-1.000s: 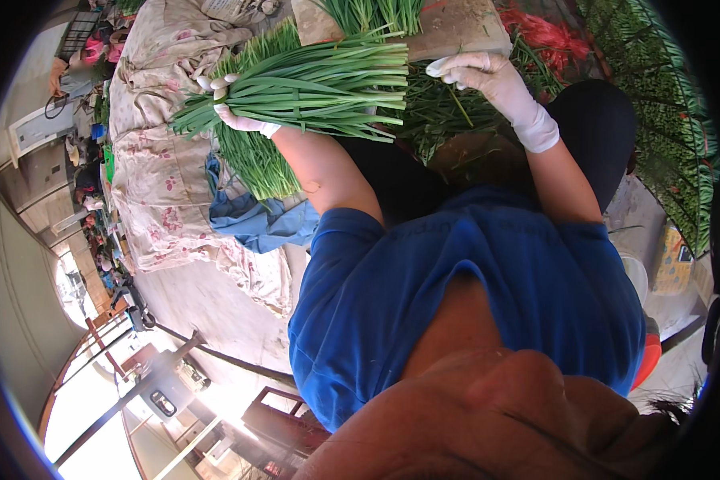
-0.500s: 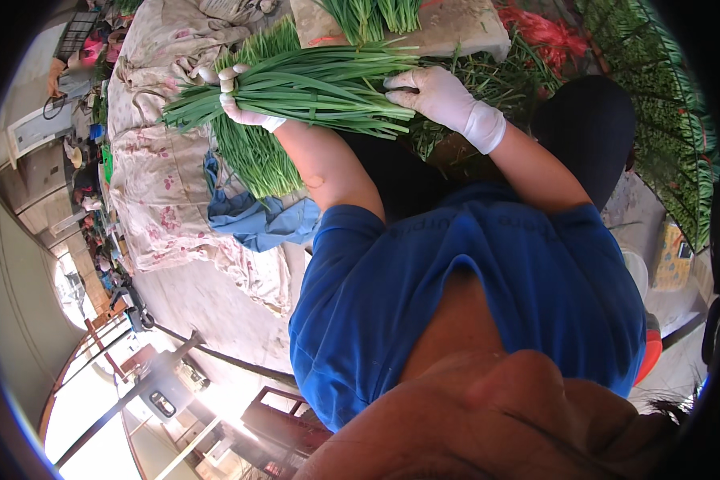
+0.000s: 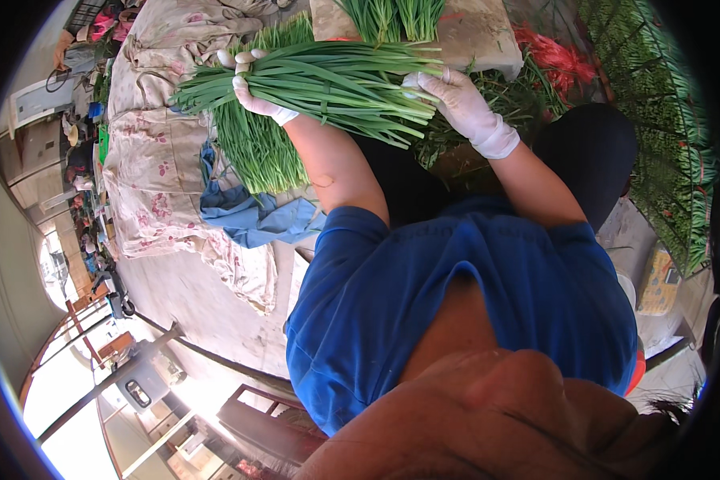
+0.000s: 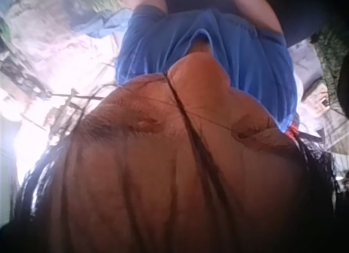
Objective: The person gathers green onions from a pile, aligns them into neat bunches, and secures them with rubber bands. The person repeats this process, creating multiple tied bundles and placing them on a nearby surface.
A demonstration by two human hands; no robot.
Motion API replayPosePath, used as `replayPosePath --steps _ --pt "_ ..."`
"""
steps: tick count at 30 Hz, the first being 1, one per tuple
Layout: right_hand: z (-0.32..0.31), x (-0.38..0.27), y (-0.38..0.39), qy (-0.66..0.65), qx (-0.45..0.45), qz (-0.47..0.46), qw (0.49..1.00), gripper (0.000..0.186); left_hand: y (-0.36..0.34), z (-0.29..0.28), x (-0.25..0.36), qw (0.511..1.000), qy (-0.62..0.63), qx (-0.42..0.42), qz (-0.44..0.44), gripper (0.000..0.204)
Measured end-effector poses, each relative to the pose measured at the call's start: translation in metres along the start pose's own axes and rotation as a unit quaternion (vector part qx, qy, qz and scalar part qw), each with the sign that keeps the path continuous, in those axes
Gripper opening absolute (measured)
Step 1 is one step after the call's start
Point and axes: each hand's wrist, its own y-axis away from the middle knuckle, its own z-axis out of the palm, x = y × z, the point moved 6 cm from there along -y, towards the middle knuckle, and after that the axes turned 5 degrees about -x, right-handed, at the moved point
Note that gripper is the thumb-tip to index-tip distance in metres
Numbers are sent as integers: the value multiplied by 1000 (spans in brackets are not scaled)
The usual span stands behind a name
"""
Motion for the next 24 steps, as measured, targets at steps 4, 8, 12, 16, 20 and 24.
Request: replayPosePath --steps 4,8,12,16,20,24 --pt "7 -7 -2 -47 -2 45 998 30 1 -9 1 999 32 13 -5 44" --pt "14 4 -1 -105 -145 99 979 35 0 10 -11 999 48 8 -16 45" --pt "19 11 0 -160 -152 98 970 34 4 -16 -6 998 8 56 -7 47" --pt "13 10 0 -157 -59 109 980 34 4 -8 -7 998 -9 69 -1 50" --pt "10 -1 5 -180 -49 63 980 28 -2 -9 -5 1000 19 5 1 48" --pt "-7 3 11 -141 -117 56 981 20 -6 7 -9 997 64 -36 -12 46"
